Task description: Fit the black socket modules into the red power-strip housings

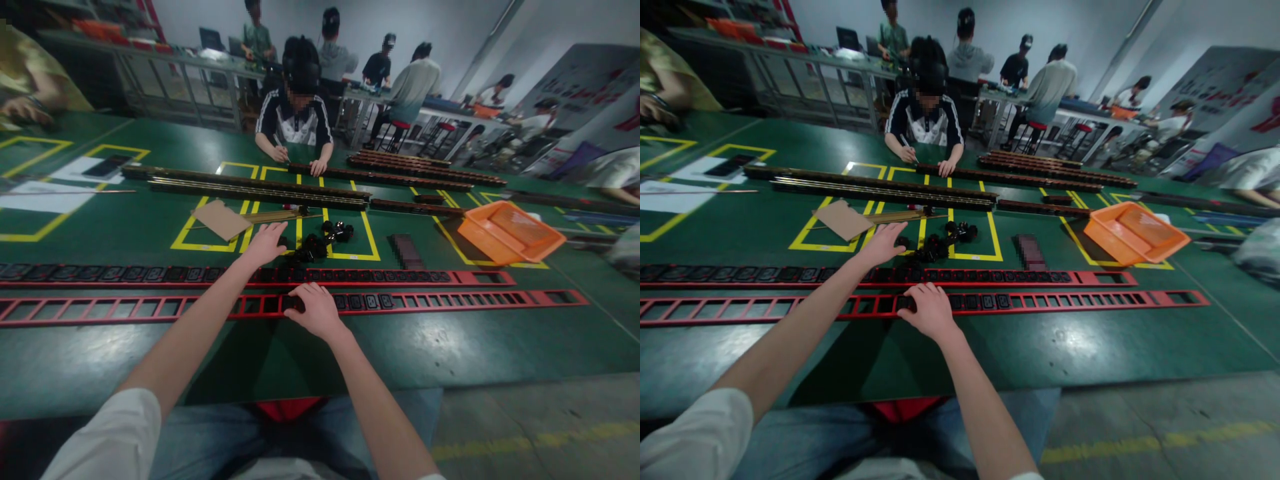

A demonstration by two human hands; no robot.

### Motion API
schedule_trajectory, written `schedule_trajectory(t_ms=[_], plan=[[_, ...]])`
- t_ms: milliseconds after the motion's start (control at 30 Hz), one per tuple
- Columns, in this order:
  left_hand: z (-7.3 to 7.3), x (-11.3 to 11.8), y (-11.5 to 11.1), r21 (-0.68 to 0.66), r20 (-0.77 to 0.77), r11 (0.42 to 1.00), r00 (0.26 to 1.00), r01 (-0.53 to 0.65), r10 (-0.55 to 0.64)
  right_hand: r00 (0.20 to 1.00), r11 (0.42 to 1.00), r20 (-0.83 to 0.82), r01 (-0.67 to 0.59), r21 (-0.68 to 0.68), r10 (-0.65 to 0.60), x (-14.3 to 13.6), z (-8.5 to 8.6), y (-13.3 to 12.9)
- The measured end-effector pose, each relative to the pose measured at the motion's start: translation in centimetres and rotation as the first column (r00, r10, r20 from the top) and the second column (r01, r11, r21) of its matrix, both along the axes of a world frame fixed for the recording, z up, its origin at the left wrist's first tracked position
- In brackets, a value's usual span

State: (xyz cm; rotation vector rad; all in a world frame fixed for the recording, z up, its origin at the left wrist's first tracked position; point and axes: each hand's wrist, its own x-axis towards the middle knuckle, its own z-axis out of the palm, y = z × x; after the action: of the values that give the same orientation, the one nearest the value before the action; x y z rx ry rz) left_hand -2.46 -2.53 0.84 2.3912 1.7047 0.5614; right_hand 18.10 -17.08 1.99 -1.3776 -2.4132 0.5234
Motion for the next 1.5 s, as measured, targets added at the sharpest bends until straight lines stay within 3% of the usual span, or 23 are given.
schedule_trajectory(t_ms=[200, 400, 500, 567, 633, 800, 967, 1133, 1333, 1500], plan=[[-0.1, 0.6, 1.2, -0.083, -0.037, 0.995, 0.998, 0.047, -0.051, 1.000, 1.000, 0.006, -0.005, 0.014, 0.005, 0.1, -0.1, -0.1], [0.2, 0.4, 0.3, -0.061, 0.027, 0.998, 0.999, 0.018, -0.016, 1.000, 1.000, 0.001, 0.004, 0.007, -0.004, 0.0, 0.0, -0.1], [0.5, -0.2, -1.1, -0.012, 0.101, 1.000, 0.995, -0.015, 0.016, 1.000, 1.000, 0.002, 0.000, 0.011, 0.000, 0.0, -0.1, -0.1], [0.7, -0.7, -2.6, 0.027, 0.229, 0.999, 0.973, -0.030, 0.023, 1.000, 1.000, -0.004, -0.005, 0.019, 0.005, 0.0, -0.2, 0.0], [1.1, -1.0, -4.6, 0.040, 0.367, 0.999, 0.930, -0.032, 0.015, 1.000, 1.000, -0.010, -0.006, 0.027, 0.006, 0.0, -0.3, 0.0], [2.3, -1.6, -10.6, 0.012, 0.440, 1.000, 0.898, -0.009, 0.003, 1.000, 1.000, -0.010, 0.000, 0.021, 0.001, 0.1, -0.2, 0.0], [1.6, -2.1, -14.3, -0.069, 0.559, 0.995, 0.829, 0.069, -0.019, 1.000, 1.000, -0.003, -0.001, 0.014, 0.001, 0.1, -0.2, 0.0], [0.0, -2.2, -15.7, -0.139, 0.624, 0.988, 0.780, 0.066, 0.035, 0.999, 1.000, 0.045, -0.010, 0.013, 0.009, -0.4, 0.4, -0.2], [-0.3, -1.7, -15.9, -0.219, 0.726, 0.972, 0.680, 0.081, 0.107, 0.991, 0.998, 0.134, -0.014, 0.069, 0.005, -1.6, 0.9, -0.8], [-0.3, -1.2, -15.8, -0.227, 0.654, 0.974, 0.743, 0.011, 0.143, 0.995, 0.998, 0.104, -0.020, 0.062, 0.014, -1.2, 0.3, -0.6]])
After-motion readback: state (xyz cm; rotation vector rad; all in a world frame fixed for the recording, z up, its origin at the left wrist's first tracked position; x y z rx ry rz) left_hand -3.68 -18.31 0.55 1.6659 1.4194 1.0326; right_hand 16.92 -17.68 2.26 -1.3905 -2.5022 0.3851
